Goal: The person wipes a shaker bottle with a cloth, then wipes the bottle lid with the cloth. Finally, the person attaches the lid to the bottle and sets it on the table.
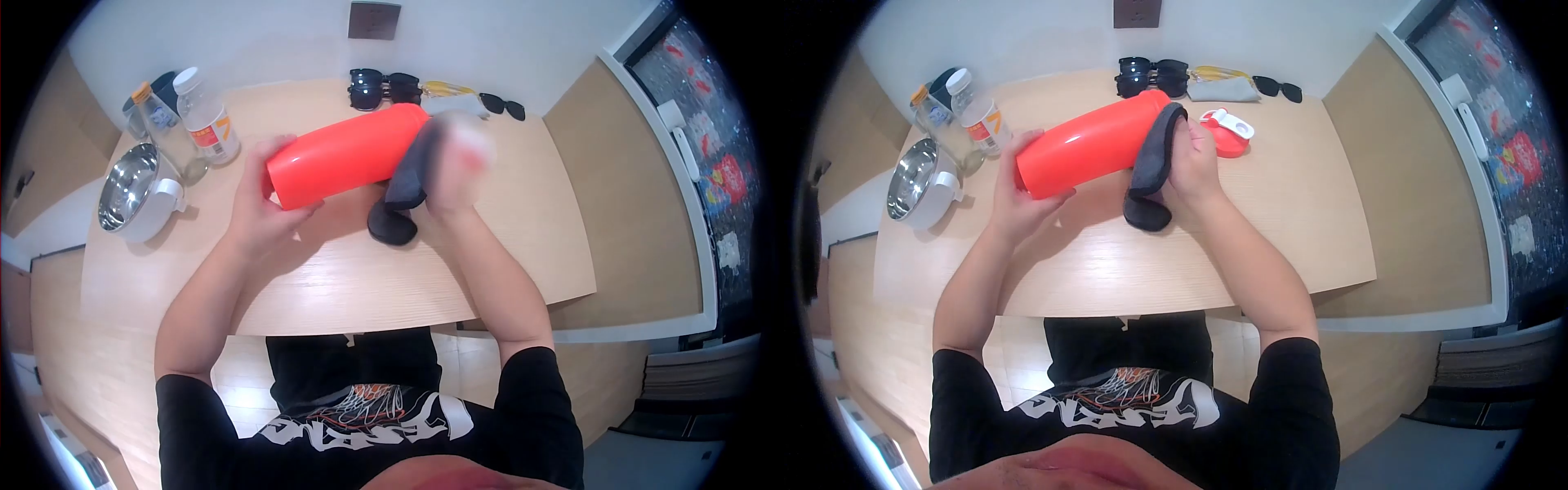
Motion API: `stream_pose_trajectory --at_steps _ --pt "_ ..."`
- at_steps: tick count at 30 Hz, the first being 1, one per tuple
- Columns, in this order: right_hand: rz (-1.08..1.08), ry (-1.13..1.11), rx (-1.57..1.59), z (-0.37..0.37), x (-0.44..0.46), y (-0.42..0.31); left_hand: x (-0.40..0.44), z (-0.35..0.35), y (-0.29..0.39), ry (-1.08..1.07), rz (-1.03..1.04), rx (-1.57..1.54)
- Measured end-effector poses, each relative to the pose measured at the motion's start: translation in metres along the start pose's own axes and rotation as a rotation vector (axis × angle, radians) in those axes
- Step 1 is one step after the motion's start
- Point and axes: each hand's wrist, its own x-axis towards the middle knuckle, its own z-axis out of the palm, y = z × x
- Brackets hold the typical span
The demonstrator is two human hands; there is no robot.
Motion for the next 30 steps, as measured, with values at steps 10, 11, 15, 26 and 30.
stream_pose_trajectory --at_steps 10,11,15,26,30 --pt "0.05 0.182 -0.593 -0.001 -0.003 -0.006 0.001 -0.006 -0.004 -0.159 -0.851 -0.897" --pt "0.005 0.147 -0.668 -0.009 -0.004 0.0 0.004 -0.006 0.001 -0.153 -0.928 -0.969" --pt "0.026 0.15 -0.679 -0.01 -0.001 0.001 0.006 -0.003 0.002 -0.073 -0.909 -0.905" --pt "0.425 0.277 -0.058 0.028 0.006 -0.039 0.0 0.004 0.019 -0.079 -0.536 -0.416" --pt "0.31 0.179 -0.188 0.008 0.005 -0.014 -0.001 0.008 0.003 -0.031 -0.463 -0.468"
